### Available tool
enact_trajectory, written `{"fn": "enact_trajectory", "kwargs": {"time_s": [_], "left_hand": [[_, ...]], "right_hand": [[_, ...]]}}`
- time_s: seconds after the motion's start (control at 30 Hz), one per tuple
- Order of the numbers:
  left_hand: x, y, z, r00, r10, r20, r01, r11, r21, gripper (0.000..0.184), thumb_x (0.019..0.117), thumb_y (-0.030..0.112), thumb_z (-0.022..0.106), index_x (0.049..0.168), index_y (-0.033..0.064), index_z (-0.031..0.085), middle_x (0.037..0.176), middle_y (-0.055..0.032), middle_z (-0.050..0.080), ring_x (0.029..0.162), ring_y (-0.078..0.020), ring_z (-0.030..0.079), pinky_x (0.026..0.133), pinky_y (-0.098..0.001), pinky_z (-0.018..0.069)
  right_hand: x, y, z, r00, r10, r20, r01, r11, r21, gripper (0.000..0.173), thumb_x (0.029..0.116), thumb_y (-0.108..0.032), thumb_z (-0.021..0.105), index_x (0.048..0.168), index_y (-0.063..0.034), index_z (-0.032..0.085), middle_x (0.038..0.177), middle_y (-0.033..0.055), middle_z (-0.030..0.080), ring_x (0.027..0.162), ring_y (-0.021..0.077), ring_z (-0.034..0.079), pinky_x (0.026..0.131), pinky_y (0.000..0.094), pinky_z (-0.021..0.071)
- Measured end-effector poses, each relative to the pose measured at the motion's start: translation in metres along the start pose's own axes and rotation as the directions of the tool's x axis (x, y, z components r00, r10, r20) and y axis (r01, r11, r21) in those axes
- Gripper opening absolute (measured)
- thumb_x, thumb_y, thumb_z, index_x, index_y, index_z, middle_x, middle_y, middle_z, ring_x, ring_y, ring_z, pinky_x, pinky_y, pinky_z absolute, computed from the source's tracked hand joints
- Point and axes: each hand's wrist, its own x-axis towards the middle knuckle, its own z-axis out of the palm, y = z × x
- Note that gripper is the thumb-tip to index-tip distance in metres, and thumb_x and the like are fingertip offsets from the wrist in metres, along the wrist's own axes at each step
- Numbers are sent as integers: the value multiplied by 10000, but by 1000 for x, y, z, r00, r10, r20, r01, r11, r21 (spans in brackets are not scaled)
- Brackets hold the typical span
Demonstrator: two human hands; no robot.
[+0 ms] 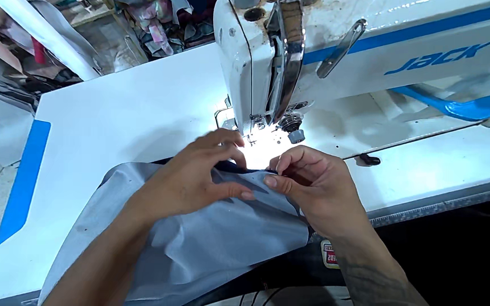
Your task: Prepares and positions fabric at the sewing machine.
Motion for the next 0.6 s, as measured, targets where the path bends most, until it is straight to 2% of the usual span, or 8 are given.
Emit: {"fn": "enact_trajectory", "kwargs": {"time_s": [0.1, 0.17, 0.27, 0.37, 0.47, 0.5, 0.6], "left_hand": [[2, 2, 16, 996, 67, -64, -78, 978, -191, 246, 899, 352, 797, 1000, 138, 730, 1078, 57, 721, 1013, -64, 694, 868, -256, 627], [1, 6, 19, 994, 65, -92, -84, 971, -226, 222, 905, 322, 795, 1004, 140, 715, 1042, 64, 733, 995, -57, 702, 866, -256, 622], [1, 12, 22, 989, 109, -104, -131, 963, -237, 192, 917, 303, 785, 973, 132, 720, 976, 63, 731, 919, -41, 701, 791, -231, 620], [0, 16, 26, 971, 163, -174, -197, 961, -196, 155, 908, 239, 797, 861, 97, 755, 999, 20, 727, 928, -64, 698, 787, -228, 619], [-1, 21, 26, 958, 179, -226, -204, 975, -92, 150, 916, 238, 784, 866, 97, 769, 1034, 10, 715, 969, -61, 683, 818, -214, 603], [-1, 23, 26, 954, 189, -234, -208, 976, -58, 150, 925, 236, 773, 876, 94, 770, 1038, 7, 711, 978, -60, 676, 829, -208, 594], [-3, 28, 27, 951, 216, -223, -215, 976, 27, 186, 956, 269, 731, 892, 96, 762, 1082, -5, 706, 1039, -83, 662, 887, -233, 579]], "right_hand": [[1, -2, -1, 999, -31, 28, 32, 999, -31, 235, 856, 16, 784, 1041, -39, 650, 935, 109, 684, 748, 203, 675, 637, 310, 619], [1, -5, -1, 996, -84, 16, 85, 993, -82, 206, 864, 22, 767, 1024, -43, 653, 935, 92, 679, 758, 190, 673, 646, 298, 618], [-2, -10, 1, 980, -195, 35, 198, 959, -205, 152, 879, 49, 733, 987, -41, 676, 958, 66, 680, 839, 177, 690, 712, 300, 638], [-4, -15, 2, 966, -249, 65, 253, 869, -424, 108, 918, -46, 738, 1011, -101, 739, 1013, 5, 684, 897, 126, 691, 748, 272, 641], [-9, -22, 0, 982, -181, 47, 181, 863, -471, 108, 902, -127, 787, 1008, -137, 767, 1077, -9, 700, 940, 130, 706, 788, 286, 655], [-10, -24, 0, 988, -149, 35, 149, 876, -458, 108, 891, -131, 801, 995, -136, 772, 1056, -12, 724, 916, 133, 719, 781, 291, 660], [-11, -34, 1, 999, -46, -21, 33, 904, -427, 77, 864, -149, 827, 935, -161, 801, 966, -33, 759, 773, 126, 715, 639, 265, 634]]}}
